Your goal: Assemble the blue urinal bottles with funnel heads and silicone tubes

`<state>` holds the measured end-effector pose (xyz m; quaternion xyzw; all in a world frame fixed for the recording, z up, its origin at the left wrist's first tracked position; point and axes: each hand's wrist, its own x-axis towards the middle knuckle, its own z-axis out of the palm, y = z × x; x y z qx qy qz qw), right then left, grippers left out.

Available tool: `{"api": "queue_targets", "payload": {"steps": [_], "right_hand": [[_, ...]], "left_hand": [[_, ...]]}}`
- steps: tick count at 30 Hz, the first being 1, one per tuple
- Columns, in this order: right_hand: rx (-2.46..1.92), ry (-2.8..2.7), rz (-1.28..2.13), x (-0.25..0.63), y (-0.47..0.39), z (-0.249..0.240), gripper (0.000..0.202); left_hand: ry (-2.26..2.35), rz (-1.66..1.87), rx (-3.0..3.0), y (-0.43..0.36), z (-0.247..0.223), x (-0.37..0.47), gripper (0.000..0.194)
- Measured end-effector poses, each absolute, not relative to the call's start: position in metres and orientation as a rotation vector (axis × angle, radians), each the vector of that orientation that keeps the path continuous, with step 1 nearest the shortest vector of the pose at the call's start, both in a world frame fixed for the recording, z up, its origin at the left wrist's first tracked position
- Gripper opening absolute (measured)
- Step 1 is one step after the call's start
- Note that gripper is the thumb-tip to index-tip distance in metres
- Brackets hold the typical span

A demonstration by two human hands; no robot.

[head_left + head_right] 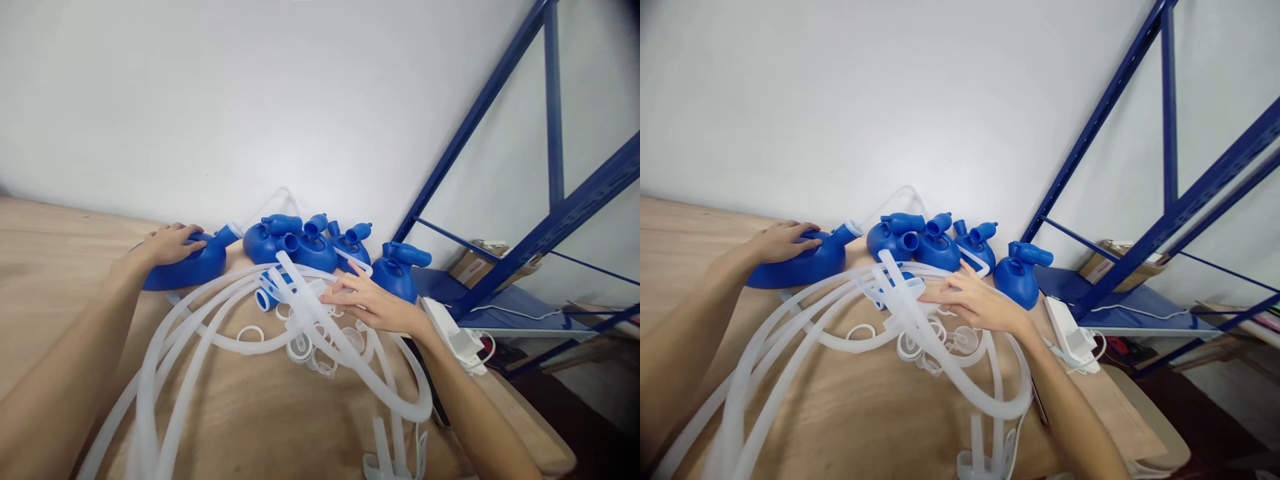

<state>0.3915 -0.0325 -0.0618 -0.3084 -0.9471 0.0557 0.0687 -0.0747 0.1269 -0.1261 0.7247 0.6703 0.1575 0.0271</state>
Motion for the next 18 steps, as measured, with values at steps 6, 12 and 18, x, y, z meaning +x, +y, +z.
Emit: {"api": "queue_targets", "payload": {"steps": [6, 12, 18], "right_hand": [[-0.887, -2.856, -0.159, 0.387, -0.036, -0.056, 0.029], [-0.84, -2.68, -0.073, 0.4, -0.032, -0.034, 0.036], [-0.952, -2.422, -0.144, 0.402, -0.011, -0.012, 0.042]], "left_hand": [[2.12, 0.384, 2.222, 0.122, -0.126, -0.065, 0.065], [2.145, 0.407, 2.23, 0.117, -0.124, -0.059, 0.062], [2.033, 0.539, 2.38, 0.112, -0.118, -0.041, 0.054]]}}
